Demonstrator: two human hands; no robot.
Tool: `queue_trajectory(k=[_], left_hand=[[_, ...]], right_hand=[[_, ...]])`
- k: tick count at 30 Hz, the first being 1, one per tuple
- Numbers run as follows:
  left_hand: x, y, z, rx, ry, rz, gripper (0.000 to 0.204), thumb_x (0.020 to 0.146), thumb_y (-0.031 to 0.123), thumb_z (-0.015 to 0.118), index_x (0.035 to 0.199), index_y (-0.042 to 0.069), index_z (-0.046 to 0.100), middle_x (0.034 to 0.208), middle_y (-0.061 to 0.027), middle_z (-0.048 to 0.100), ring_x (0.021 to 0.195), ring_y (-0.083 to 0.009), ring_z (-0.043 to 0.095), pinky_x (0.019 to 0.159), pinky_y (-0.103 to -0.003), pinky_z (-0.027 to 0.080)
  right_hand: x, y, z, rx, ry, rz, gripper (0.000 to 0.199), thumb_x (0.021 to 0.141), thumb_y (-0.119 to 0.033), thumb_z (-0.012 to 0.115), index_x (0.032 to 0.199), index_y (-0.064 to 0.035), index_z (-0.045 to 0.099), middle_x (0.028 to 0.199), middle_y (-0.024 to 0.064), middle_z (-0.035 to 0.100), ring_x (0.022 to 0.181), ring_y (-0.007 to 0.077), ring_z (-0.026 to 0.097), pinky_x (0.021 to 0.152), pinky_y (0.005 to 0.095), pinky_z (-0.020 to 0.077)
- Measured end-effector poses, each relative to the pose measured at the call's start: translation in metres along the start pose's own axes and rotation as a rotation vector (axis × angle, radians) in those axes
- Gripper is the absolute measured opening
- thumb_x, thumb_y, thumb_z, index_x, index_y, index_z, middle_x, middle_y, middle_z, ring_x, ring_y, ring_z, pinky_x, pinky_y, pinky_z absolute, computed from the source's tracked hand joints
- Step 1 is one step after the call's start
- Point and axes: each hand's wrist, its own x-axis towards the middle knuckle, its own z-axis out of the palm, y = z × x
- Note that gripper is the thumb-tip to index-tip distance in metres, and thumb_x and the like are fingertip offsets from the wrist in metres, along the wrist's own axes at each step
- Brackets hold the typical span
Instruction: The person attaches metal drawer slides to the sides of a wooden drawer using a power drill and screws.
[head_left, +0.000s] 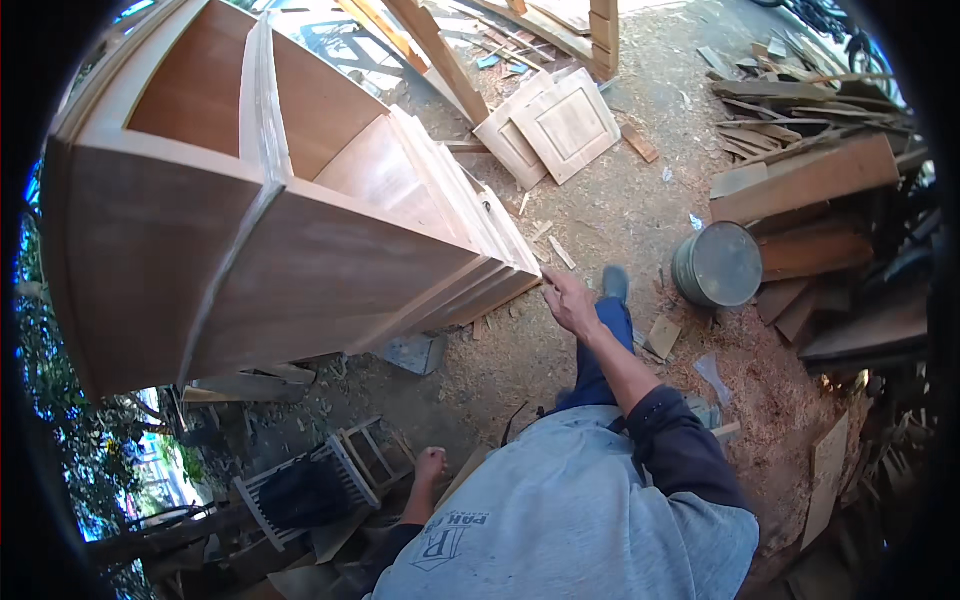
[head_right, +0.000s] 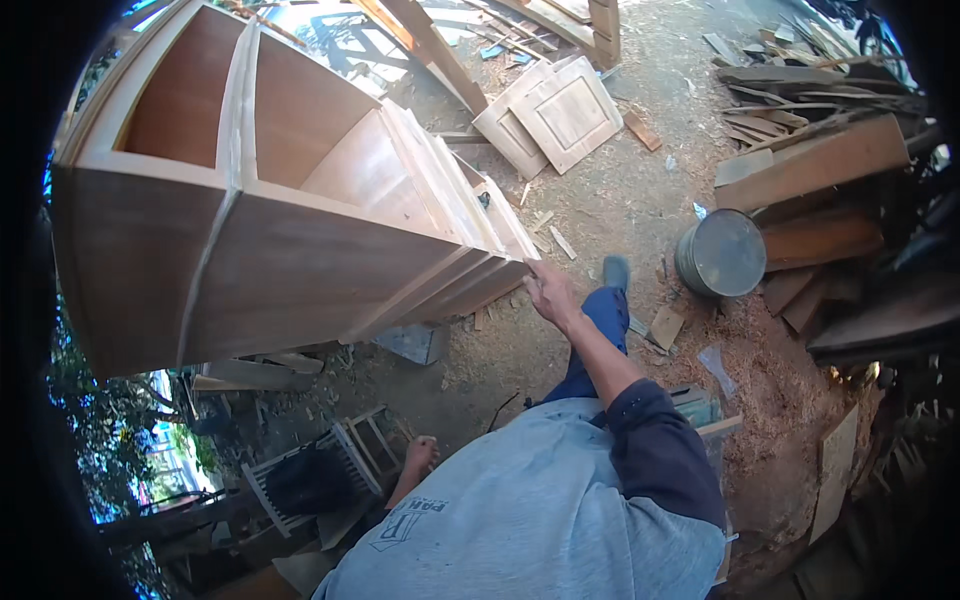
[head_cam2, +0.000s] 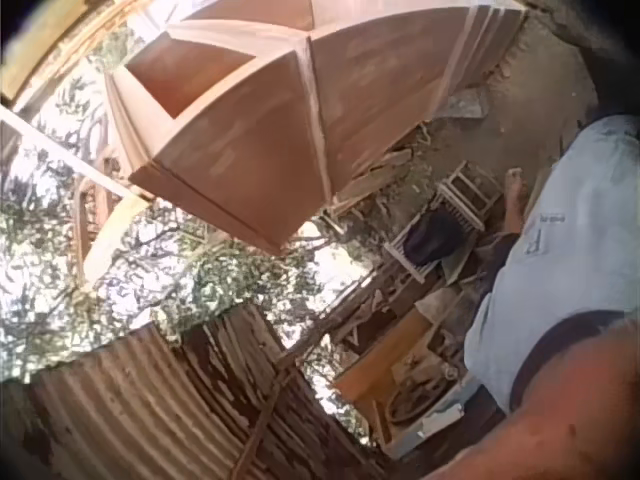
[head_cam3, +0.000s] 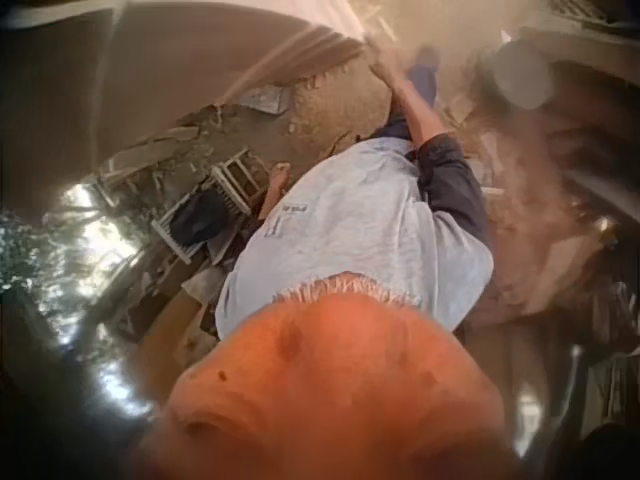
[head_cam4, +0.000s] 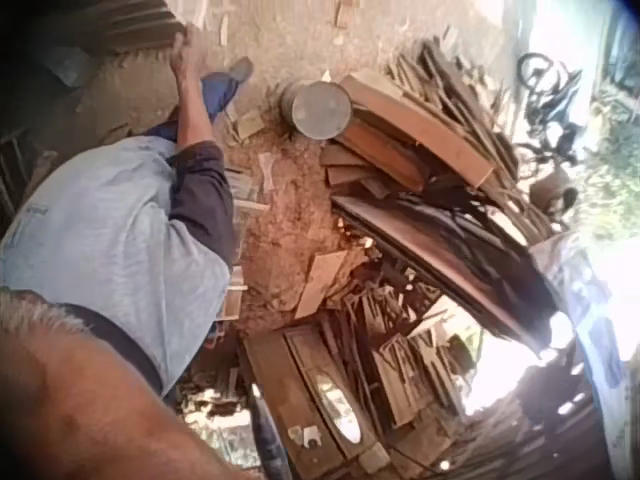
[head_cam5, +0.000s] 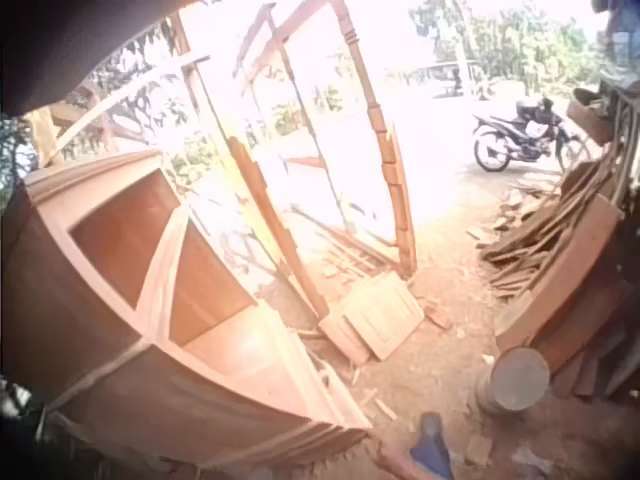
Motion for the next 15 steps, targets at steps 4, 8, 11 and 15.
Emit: queue_trajectory(k=[4,8,11,15], left_hand=[[0.003,0.096,0.044,-0.14,0.027,0.065,0.025,0.096,0.022,0.059,0.111,0.004,0.067,0.084,-0.008,0.069,0.069,-0.0159,0.066,0.061,-0.031,0.052],[-0.021,0.185,0.082,-0.194,0.051,-0.148,0.033,0.094,0.027,0.061,0.115,0.003,0.066,0.093,-0.0108,0.071,0.076,-0.0189,0.069,0.067,-0.036,0.054],[-0.058,0.28,0.1,-0.033,-0.065,-0.208,0.03,0.093,0.023,0.061,0.114,0.002,0.067,0.094,-0.012,0.072,0.076,-0.0187,0.069,0.066,-0.035,0.054],[-0.074,0.345,0.119,-0.076,-0.06,-0.24,0.03,0.095,0.023,0.061,0.115,0.002,0.067,0.098,-0.0139,0.073,0.079,-0.021,0.07,0.07,-0.036,0.055]], right_hand=[[0.176,-0.034,0.015,0.115,-0.004,-0.287,0.039,0.092,-0.01,0.066,0.129,-0.0037,0.061,0.125,0.0198,0.065,0.112,0.0395,0.065,0.095,0.0432,0.0534],[0.299,-0.062,0.026,0.163,-0.162,-0.432,0.038,0.089,-0.008,0.066,0.127,-0.0031,0.062,0.119,0.0206,0.066,0.108,0.0393,0.065,0.096,0.0442,0.0525],[0.366,-0.028,0.018,0.117,-0.272,-0.385,0.037,0.09,-0.009,0.066,0.127,-0.0023,0.063,0.118,0.0216,0.066,0.106,0.0394,0.065,0.092,0.044,0.0535],[0.435,0.076,0.019,-0.024,-0.248,-0.096,0.029,0.092,-0.011,0.06,0.119,-0.0016,0.067,0.107,0.0223,0.069,0.098,0.0403,0.067,0.087,0.0456,0.0533]])
